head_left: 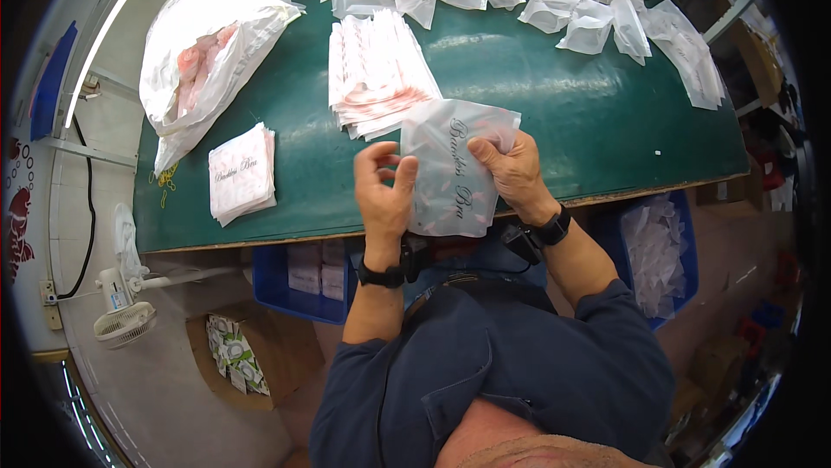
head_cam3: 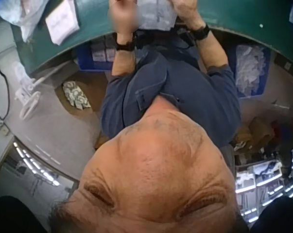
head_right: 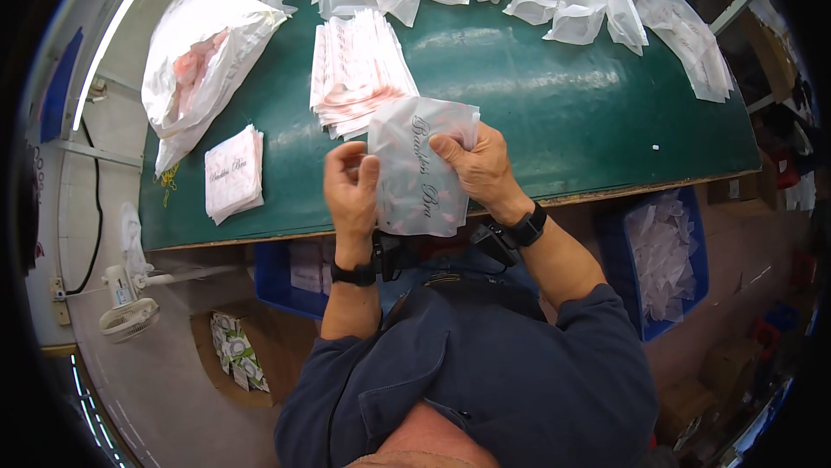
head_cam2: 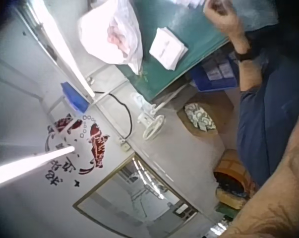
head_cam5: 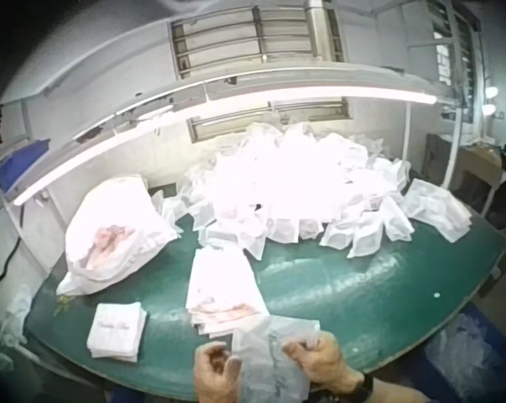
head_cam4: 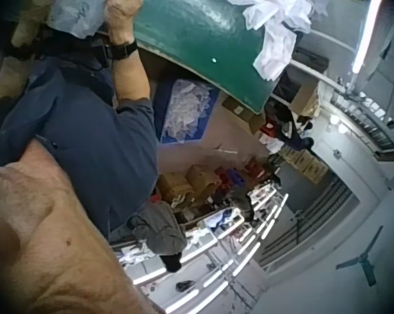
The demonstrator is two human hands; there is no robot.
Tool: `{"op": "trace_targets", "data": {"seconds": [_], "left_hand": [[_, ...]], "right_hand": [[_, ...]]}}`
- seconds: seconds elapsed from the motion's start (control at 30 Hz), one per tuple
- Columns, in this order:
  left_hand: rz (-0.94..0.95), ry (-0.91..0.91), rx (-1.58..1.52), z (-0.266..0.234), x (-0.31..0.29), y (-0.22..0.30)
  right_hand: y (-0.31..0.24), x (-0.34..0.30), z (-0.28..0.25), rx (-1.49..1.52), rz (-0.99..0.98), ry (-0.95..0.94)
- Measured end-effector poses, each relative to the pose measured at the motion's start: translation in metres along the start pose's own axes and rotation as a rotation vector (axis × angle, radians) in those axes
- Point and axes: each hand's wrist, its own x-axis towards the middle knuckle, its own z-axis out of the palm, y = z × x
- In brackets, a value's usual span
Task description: The person picks up a plastic bag, opens it by hand, and turns it over to inspect it. They then place the bag onto a stack of bags on the table and repeat the process.
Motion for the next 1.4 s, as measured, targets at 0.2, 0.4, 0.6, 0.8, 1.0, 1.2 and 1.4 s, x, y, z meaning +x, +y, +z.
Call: {"op": "trace_targets", "data": {"seconds": [0.2, 0.4, 0.6, 0.8, 1.0, 1.2, 1.4], "left_hand": [[0.266, -0.056, 0.356, 0.018, -0.011, 0.029], [-0.149, -0.202, -0.143, 0.013, -0.015, 0.018], [-0.129, -0.153, -0.396, 0.009, -0.022, 0.006], [0.283, -0.226, 0.141, 0.01, -0.021, 0.005], [-0.119, -0.026, -0.402, -0.005, -0.029, 0.002], [-0.091, -0.183, -0.251, -0.006, -0.032, 0.012], [-0.027, 0.034, -0.18, -0.023, -0.042, 0.008]], "right_hand": [[-0.011, -0.011, 0.015, -0.396, -0.423, 0.066], [-0.011, -0.015, 0.024, -0.549, -0.705, -0.027], [-0.04, -0.019, 0.02, -0.214, -0.357, -0.383], [-0.026, -0.013, 0.029, -0.313, -0.355, -0.27], [-0.013, -0.015, 0.006, -0.365, -0.249, -0.266], [-0.01, -0.015, 0.036, -0.387, -0.415, -0.326], [-0.024, -0.027, 0.021, -0.359, -0.248, -0.3]]}}
